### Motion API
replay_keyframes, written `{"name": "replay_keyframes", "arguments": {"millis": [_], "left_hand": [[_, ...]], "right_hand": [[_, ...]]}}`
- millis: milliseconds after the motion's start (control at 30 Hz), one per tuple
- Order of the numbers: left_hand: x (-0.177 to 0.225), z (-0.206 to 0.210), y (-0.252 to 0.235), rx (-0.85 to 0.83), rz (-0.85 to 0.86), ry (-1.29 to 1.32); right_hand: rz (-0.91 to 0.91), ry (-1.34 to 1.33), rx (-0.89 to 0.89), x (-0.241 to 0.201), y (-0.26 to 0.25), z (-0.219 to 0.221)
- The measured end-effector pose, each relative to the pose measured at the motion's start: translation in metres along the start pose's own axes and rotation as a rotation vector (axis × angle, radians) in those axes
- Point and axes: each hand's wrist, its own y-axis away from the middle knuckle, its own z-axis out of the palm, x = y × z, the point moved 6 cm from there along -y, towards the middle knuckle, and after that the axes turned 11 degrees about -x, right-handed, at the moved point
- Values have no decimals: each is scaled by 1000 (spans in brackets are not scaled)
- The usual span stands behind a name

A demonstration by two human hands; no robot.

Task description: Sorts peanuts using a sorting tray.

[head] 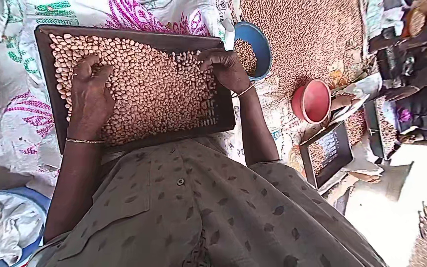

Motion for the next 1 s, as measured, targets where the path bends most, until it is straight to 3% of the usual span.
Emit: {"name": "replay_keyframes", "arguments": {"millis": [100, 167, 233, 400, 467, 567, 700, 800, 933, 1000], "left_hand": [[6, -3, 2, 57, 35, -2], [17, -1, 4, 73, 102, 22], [36, 9, 4, -20, 209, 49], [85, 55, -7, -376, 388, 10], [88, 69, -15, -448, 372, -69], [88, 73, -25, -456, 323, -115], [85, 76, -24, -449, 321, -64], [85, 82, -22, -452, 365, -33], [90, 90, -19, -436, 407, -118], [93, 91, -20, -437, 405, -174]], "right_hand": [[155, -331, 180, 16, 37, -2], [319, -450, 159, 17, 53, 19], [371, -471, 102, 12, 57, 43], [198, -221, -96, -24, 37, 91], [143, -5, -159, -30, 29, 110], [243, 221, -278, -34, 26, 130], [243, 293, -279, -39, 26, 133], [245, 173, -308, -31, 26, 124], [256, 136, -524, -17, 13, 100], [190, 105, -375, -23, -8, 68]]}}
